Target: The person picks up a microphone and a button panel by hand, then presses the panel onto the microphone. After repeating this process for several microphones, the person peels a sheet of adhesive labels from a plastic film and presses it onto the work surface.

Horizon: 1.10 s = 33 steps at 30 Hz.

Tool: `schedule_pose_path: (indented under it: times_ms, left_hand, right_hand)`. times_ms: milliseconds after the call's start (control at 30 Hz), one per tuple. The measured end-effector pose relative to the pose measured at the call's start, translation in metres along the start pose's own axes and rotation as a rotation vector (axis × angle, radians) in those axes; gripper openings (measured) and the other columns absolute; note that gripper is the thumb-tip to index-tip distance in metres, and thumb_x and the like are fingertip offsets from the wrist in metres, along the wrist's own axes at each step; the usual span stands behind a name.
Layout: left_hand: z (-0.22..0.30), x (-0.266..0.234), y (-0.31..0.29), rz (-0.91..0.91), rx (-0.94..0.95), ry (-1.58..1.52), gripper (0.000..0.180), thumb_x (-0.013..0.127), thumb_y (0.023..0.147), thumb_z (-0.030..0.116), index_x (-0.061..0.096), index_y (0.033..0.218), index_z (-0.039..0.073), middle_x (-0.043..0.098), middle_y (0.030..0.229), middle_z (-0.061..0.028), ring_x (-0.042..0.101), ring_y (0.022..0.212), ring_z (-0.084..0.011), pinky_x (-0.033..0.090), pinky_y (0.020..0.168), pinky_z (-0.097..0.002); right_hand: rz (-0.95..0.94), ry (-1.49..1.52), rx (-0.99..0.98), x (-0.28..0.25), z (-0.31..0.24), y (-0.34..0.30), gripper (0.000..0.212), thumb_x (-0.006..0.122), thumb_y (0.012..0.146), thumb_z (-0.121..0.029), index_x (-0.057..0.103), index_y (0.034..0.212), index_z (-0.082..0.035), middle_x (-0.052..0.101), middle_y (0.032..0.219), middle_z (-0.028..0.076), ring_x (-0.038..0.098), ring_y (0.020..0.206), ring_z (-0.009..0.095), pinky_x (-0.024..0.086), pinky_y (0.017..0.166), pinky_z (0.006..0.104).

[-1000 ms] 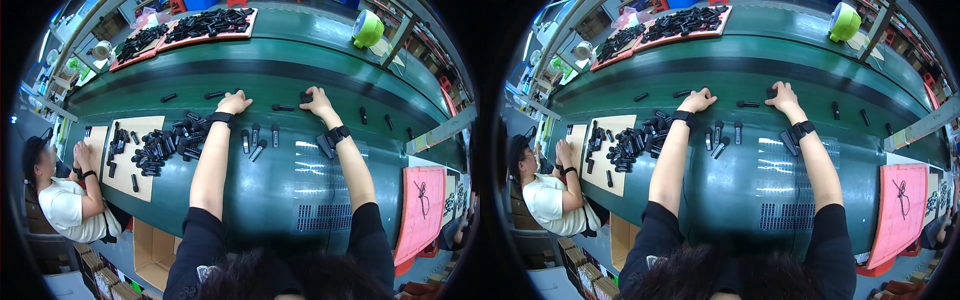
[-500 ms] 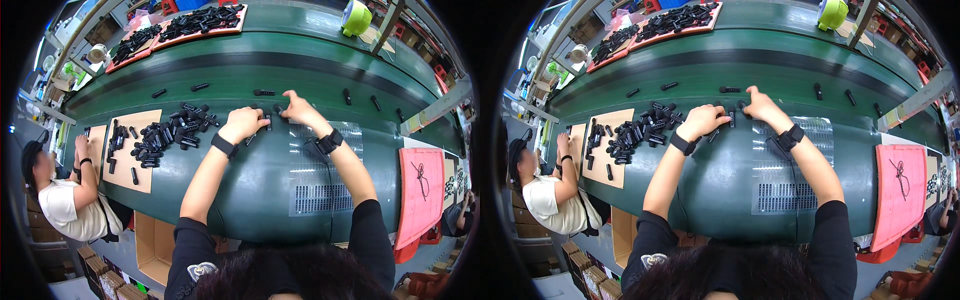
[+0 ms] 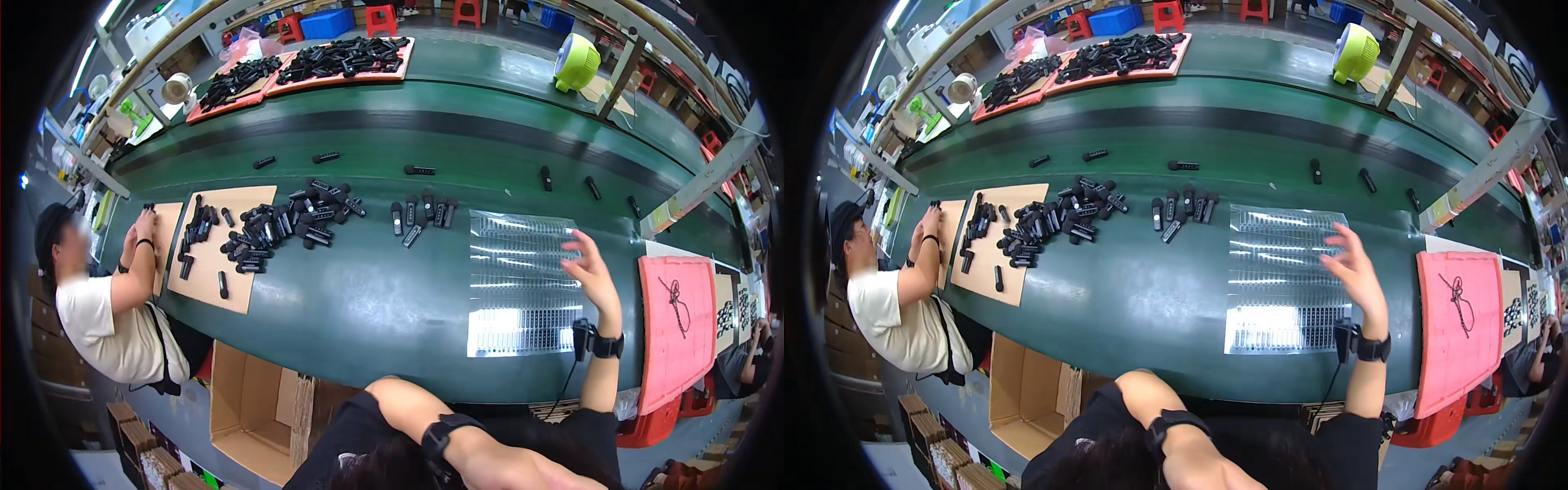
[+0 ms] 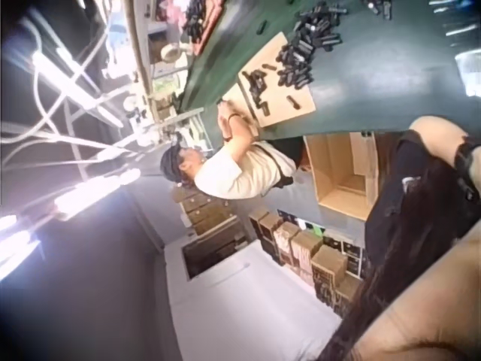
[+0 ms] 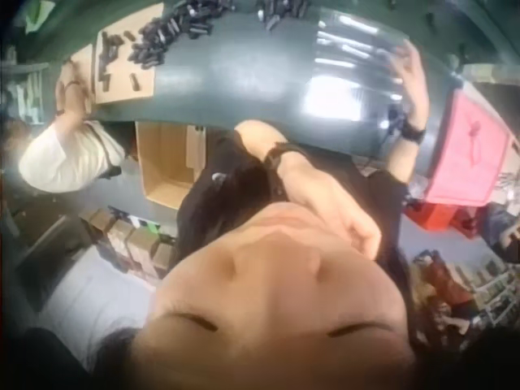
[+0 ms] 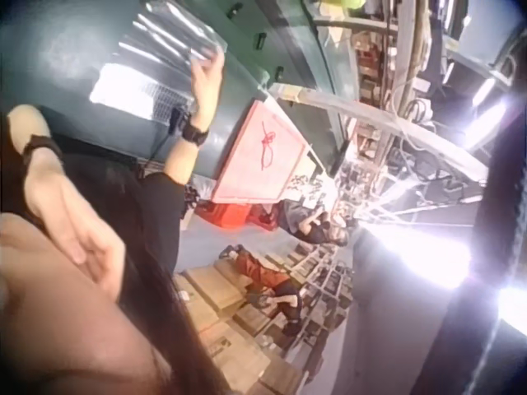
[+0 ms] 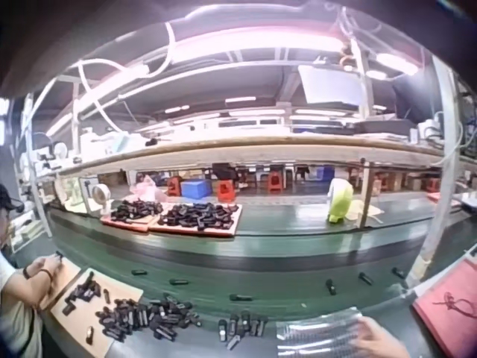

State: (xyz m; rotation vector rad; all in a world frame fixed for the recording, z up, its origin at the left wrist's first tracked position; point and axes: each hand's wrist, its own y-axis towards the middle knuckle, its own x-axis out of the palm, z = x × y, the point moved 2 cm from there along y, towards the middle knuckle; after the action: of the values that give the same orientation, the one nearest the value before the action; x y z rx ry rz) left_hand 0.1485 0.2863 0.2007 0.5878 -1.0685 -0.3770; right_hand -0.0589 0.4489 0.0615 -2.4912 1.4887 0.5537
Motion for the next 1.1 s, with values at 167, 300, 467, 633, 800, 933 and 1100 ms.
schedule_pose_path:
  times_ms: [167, 300, 467, 633, 800, 933, 1100]
  left_hand:
    - [-0.015, 0.003, 0.031, 0.424, -0.653, 0.029, 0.037, 0.039, 0.089, 0.016, 0.035, 0.12, -0.004, 0.04, 0.122, -0.0128, 0.038, 0.112, -0.0179, 0.03, 0.092, -0.0336]
    - [-0.049, -0.016, 0.025, 0.234, -0.482, 0.148, 0.035, 0.038, 0.088, 0.014, 0.035, 0.119, -0.003, 0.039, 0.121, -0.0125, 0.038, 0.111, -0.0188, 0.03, 0.091, -0.0329]
    - [-0.052, -0.02, 0.017, 0.054, -0.071, 0.737, 0.026, 0.045, 0.085, 0.02, 0.046, 0.101, 0.0, 0.049, 0.096, -0.0109, 0.048, 0.09, -0.0213, 0.038, 0.076, -0.0319]
    - [-0.026, -0.044, -0.025, 0.152, -0.03, 1.542, 0.03, 0.05, 0.081, 0.023, 0.048, 0.098, -0.002, 0.05, 0.095, -0.0192, 0.047, 0.088, -0.0375, 0.039, 0.077, -0.0402]
    - [-0.034, -0.119, -0.137, 1.323, -0.981, 2.382, 0.062, 0.054, 0.075, 0.04, 0.035, 0.122, 0.004, 0.034, 0.127, -0.0173, 0.031, 0.119, -0.029, 0.023, 0.094, -0.052]
    - [-0.041, -0.128, -0.163, 1.293, -1.045, 2.364, 0.072, 0.057, 0.072, 0.041, 0.029, 0.127, 0.005, 0.028, 0.132, -0.0163, 0.026, 0.123, -0.0292, 0.019, 0.097, -0.0516]
    - [-0.022, -0.124, -0.172, 1.456, -0.746, 2.153, 0.078, 0.063, 0.069, 0.034, 0.024, 0.129, 0.003, 0.025, 0.132, -0.0189, 0.025, 0.123, -0.0298, 0.02, 0.099, -0.0456]
  right_hand:
    - [0.201, 0.028, 0.198, -0.036, 0.039, -0.049, 0.053, 0.055, 0.078, -0.01, 0.032, 0.125, -0.009, 0.046, 0.109, 0.008, 0.051, 0.079, 0.009, 0.041, 0.068, 0.0227]
    - [0.257, 0.034, 0.231, -0.036, 0.065, -0.061, 0.053, 0.057, 0.076, -0.012, 0.033, 0.124, -0.008, 0.045, 0.11, 0.009, 0.051, 0.082, 0.011, 0.041, 0.069, 0.0233]
    - [0.265, 0.052, 0.276, -0.037, 0.085, -0.055, 0.053, 0.057, 0.077, -0.015, 0.033, 0.123, -0.007, 0.044, 0.112, 0.01, 0.05, 0.09, 0.013, 0.04, 0.073, 0.025]
    - [0.272, 0.293, 0.367, -0.033, 0.091, -0.046, 0.047, 0.052, 0.08, -0.02, 0.035, 0.123, -0.01, 0.048, 0.109, 0.008, 0.049, 0.094, 0.014, 0.041, 0.077, 0.0272]
    - [0.26, 0.444, 0.466, -0.042, 0.083, -0.046, 0.041, 0.051, 0.082, -0.022, 0.041, 0.118, -0.007, 0.057, 0.095, 0.008, 0.054, 0.082, 0.015, 0.043, 0.073, 0.0269]
    - [-0.113, 0.441, 0.49, -0.028, 0.086, -0.037, 0.031, 0.052, 0.082, -0.019, 0.051, 0.11, -0.005, 0.061, 0.082, 0.006, 0.056, 0.074, 0.011, 0.044, 0.069, 0.022]
    - [-0.32, 0.326, 0.335, -0.012, 0.057, -0.053, 0.022, 0.056, 0.078, -0.011, 0.059, 0.099, -0.003, 0.062, 0.077, 0.006, 0.055, 0.068, 0.008, 0.044, 0.062, 0.0191]
